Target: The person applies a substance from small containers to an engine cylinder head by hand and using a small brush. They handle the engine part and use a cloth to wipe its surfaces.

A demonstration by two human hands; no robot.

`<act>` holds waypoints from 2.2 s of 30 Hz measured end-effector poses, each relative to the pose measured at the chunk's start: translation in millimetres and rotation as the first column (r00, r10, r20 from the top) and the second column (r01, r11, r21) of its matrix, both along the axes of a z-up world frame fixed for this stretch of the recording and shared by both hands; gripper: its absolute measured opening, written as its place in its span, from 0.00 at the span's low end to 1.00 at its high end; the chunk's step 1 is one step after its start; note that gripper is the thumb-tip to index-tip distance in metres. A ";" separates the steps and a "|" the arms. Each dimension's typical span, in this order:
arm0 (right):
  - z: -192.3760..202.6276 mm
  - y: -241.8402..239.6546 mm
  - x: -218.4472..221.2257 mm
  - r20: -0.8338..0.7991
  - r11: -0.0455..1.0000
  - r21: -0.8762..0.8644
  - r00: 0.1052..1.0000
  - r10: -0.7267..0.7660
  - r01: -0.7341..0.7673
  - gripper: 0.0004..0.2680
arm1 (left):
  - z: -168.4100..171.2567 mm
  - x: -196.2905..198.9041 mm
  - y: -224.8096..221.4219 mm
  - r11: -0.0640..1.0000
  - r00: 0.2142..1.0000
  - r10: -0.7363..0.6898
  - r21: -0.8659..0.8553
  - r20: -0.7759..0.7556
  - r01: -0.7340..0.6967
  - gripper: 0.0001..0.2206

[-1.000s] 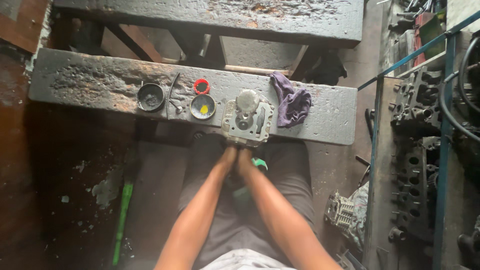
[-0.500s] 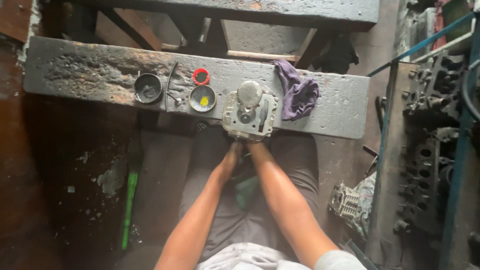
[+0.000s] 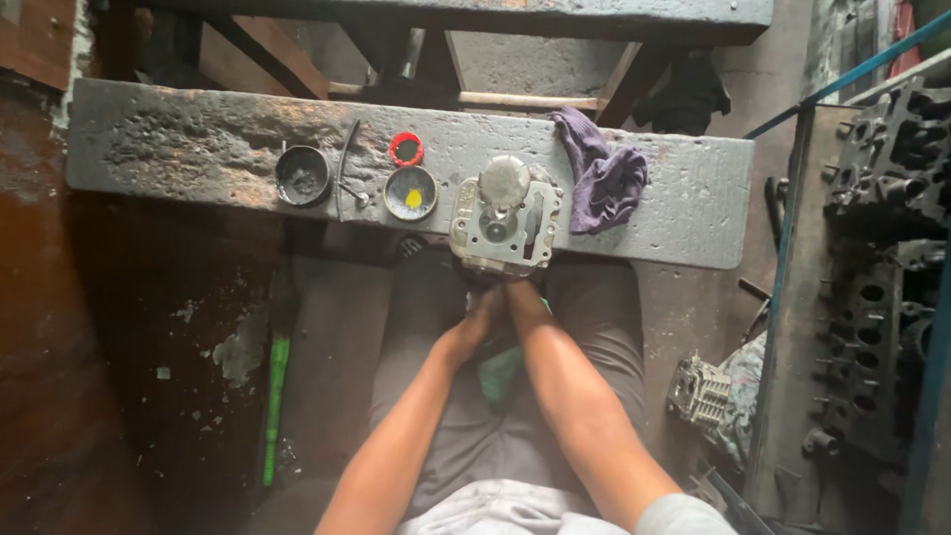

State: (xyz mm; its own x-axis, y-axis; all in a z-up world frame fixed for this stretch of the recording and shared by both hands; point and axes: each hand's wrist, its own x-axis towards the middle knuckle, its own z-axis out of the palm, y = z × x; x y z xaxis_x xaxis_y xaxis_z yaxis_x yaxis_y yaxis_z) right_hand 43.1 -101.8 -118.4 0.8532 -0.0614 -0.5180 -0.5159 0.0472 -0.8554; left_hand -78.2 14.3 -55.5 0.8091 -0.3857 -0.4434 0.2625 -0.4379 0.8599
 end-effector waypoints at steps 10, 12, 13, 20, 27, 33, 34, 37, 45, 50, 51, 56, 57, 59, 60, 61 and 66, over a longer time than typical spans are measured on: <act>-6.8 -9.0 -57.0 -0.430 0.888 0.456 0.861 0.272 -0.052 0.23 | 61.8 10.6 4.0 0.786 0.783 0.491 -0.192 -0.383 -0.587 0.39; -7.4 8.5 -72.1 -0.439 0.876 0.481 0.853 0.282 -0.041 0.23 | 77.2 5.9 8.3 0.920 0.923 0.385 0.068 0.015 -0.385 0.31; -10.2 11.8 -71.7 -0.447 0.873 0.487 0.848 0.285 -0.037 0.23 | 88.4 6.7 6.5 0.923 0.938 0.337 0.166 0.084 -0.346 0.28; -24.6 -9.4 -52.9 -0.102 0.984 -0.094 0.985 0.140 -0.150 0.21 | 206.7 10.9 41.4 0.792 0.683 0.480 0.062 0.551 -0.607 0.10; 132.2 -53.0 -63.6 -0.059 0.704 -0.588 0.889 0.454 -0.399 0.16 | 192.3 -24.8 132.3 0.531 0.576 0.624 0.255 0.528 -0.808 0.09; 291.8 -88.9 -100.5 0.188 0.506 -0.849 0.808 0.559 -0.153 0.09 | 87.3 -119.0 171.2 0.560 0.633 0.620 0.304 0.464 -0.771 0.10; 306.6 -96.2 -104.8 0.284 0.435 -0.900 0.756 0.589 -0.001 0.09 | 66.7 -132.5 172.0 0.536 0.647 0.619 0.363 0.445 -0.762 0.09; 325.1 -114.0 -111.6 0.224 0.288 -0.955 0.801 0.555 0.068 0.12 | 8.1 -154.7 168.1 0.526 0.696 0.595 0.461 0.402 -0.715 0.10; 288.6 -117.5 -92.5 -0.227 0.245 -0.922 0.930 0.290 -0.301 0.26 | -83.9 -94.7 123.9 0.704 0.789 0.610 0.405 0.076 -0.583 0.11; 278.0 -106.3 -72.9 -0.331 0.172 -0.916 0.925 0.186 -0.362 0.30 | -138.4 -28.3 91.0 0.865 0.931 0.366 0.371 -0.008 -0.337 0.14; 277.9 -103.8 -70.4 -0.360 0.167 -0.908 0.919 0.161 -0.385 0.31 | -149.1 -16.9 85.4 0.869 0.948 0.313 0.420 -0.053 -0.263 0.15; 280.7 -94.5 -68.4 -0.358 0.155 -0.913 0.923 0.142 -0.378 0.33 | -193.5 33.2 59.6 0.901 0.903 0.345 0.360 -0.257 -0.241 0.15; 281.6 -94.8 -64.7 -0.395 0.169 -0.898 0.913 0.100 -0.407 0.33 | -200.5 48.6 52.5 0.907 0.902 0.333 0.356 -0.274 -0.227 0.15; 284.1 -93.0 -60.9 -0.429 0.185 -0.884 0.902 0.043 -0.429 0.35 | -210.5 72.8 44.4 0.913 0.903 0.316 0.352 -0.292 -0.206 0.15; 285.9 -91.7 -60.4 -0.448 0.197 -0.875 0.894 0.018 -0.442 0.35 | -214.3 82.3 42.8 0.914 0.902 0.312 0.354 -0.299 -0.199 0.15; 286.1 -90.2 -59.7 -0.433 0.207 -0.879 0.901 0.033 -0.430 0.33 | -217.9 88.1 42.6 0.913 0.899 0.314 0.358 -0.306 -0.197 0.15; 284.2 -86.4 -57.1 -0.256 0.220 -0.928 0.943 0.213 -0.301 0.31 | -234.0 116.6 42.5 0.901 0.887 0.334 0.383 -0.320 -0.201 0.14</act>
